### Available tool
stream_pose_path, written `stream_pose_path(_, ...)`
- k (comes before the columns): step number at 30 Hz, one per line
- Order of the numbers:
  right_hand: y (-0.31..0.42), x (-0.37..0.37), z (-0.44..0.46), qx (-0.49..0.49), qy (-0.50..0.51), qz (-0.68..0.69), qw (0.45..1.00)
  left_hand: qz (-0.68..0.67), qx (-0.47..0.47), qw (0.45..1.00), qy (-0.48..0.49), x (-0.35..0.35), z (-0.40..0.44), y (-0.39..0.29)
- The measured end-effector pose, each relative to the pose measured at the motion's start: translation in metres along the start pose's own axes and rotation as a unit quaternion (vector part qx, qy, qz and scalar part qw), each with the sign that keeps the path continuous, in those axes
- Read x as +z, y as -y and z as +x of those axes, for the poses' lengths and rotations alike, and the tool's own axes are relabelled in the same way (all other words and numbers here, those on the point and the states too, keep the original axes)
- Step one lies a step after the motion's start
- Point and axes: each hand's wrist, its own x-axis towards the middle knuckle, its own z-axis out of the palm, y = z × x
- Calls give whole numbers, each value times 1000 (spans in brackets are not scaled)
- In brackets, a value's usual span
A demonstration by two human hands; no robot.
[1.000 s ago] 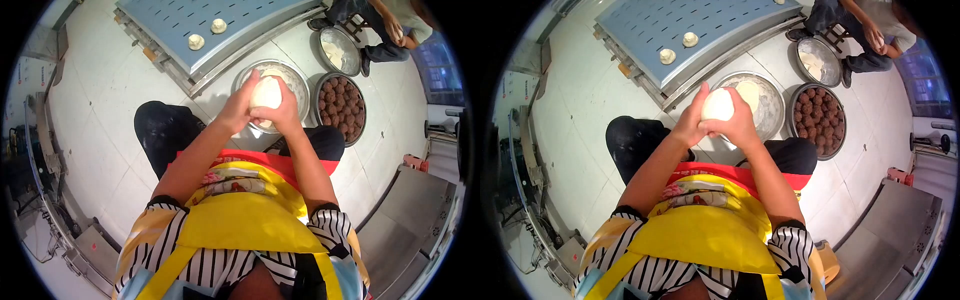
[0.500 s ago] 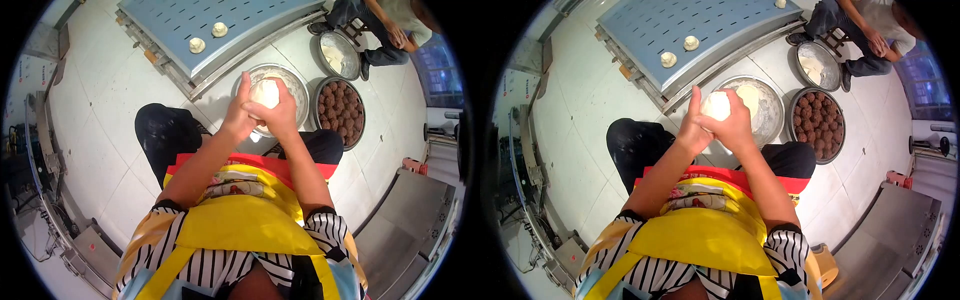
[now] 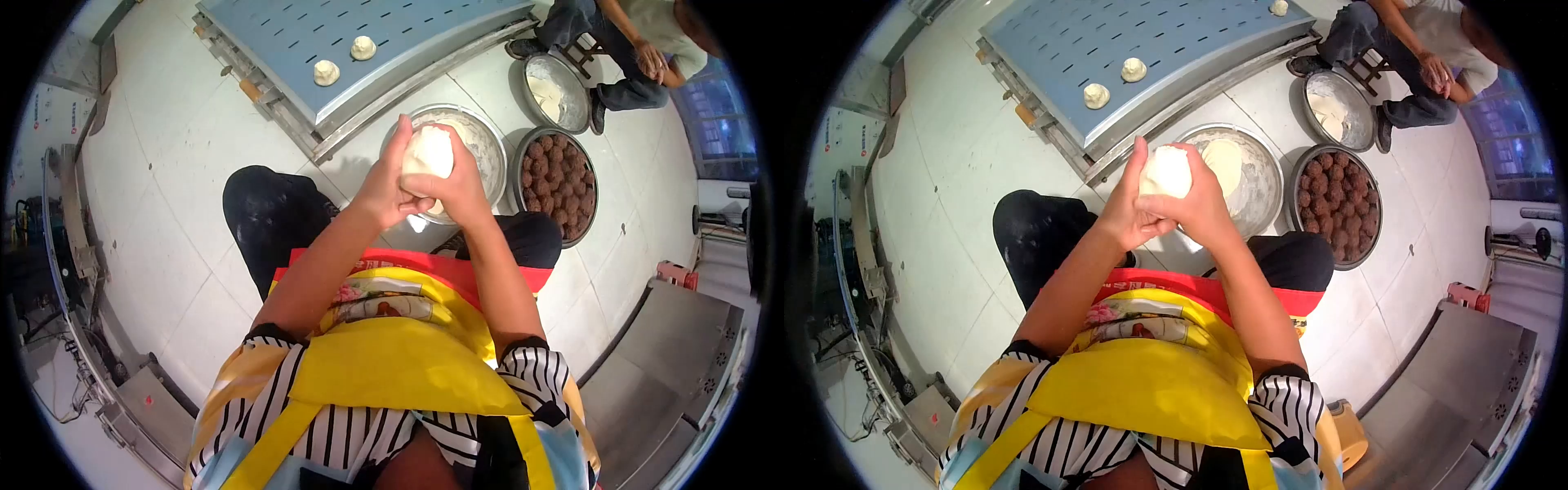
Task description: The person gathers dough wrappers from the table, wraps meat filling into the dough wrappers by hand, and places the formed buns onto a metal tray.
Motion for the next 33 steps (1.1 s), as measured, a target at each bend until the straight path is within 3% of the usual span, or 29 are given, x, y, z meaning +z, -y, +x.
stream_pose_path(4, -4, 6, 0, -43, -49, -128, 990, -31, 40, 997, -65, 0, 5, 7)
stream_pose_path(7, 0, 2, 0, -43, 25, 84, 995, 18, -21, 999, 21, -15, -1, -2)
stream_pose_path(10, 8, 4, 0, 46, -30, -11, 998, 28, 40, 996, -81, 6, -3, 3)
stream_pose_path(13, 11, 7, -1, -18, -54, -179, 982, 12, 45, 998, -41, -1, -2, 7)
stream_pose_path(16, 3, 7, 0, -33, 5, 35, 999, 53, -38, 996, -57, -8, -6, -1)
stream_pose_path(20, 10, 9, 0, 14, -57, -110, 992, 34, 41, 998, -39, 0, -2, 4)
stream_pose_path(23, 12, 5, 2, -59, 7, -76, 995, 12, -8, 1000, -5, 0, -11, -2)
stream_pose_path(26, 12, 3, 0, 7, 44, 48, 998, 81, -39, 969, 228, -28, 2, -12)
stream_pose_path(29, 10, 8, 2, 2, -49, -196, 979, -24, 47, 996, -65, 8, -2, 4)
stream_pose_path(30, 4, 8, 3, -21, -48, -190, 980, -21, 43, 998, -42, 3, -1, 6)
stream_pose_path(33, 21, 3, -1, 33, 66, 107, 992, -16, -34, 959, 281, -46, 14, 1)
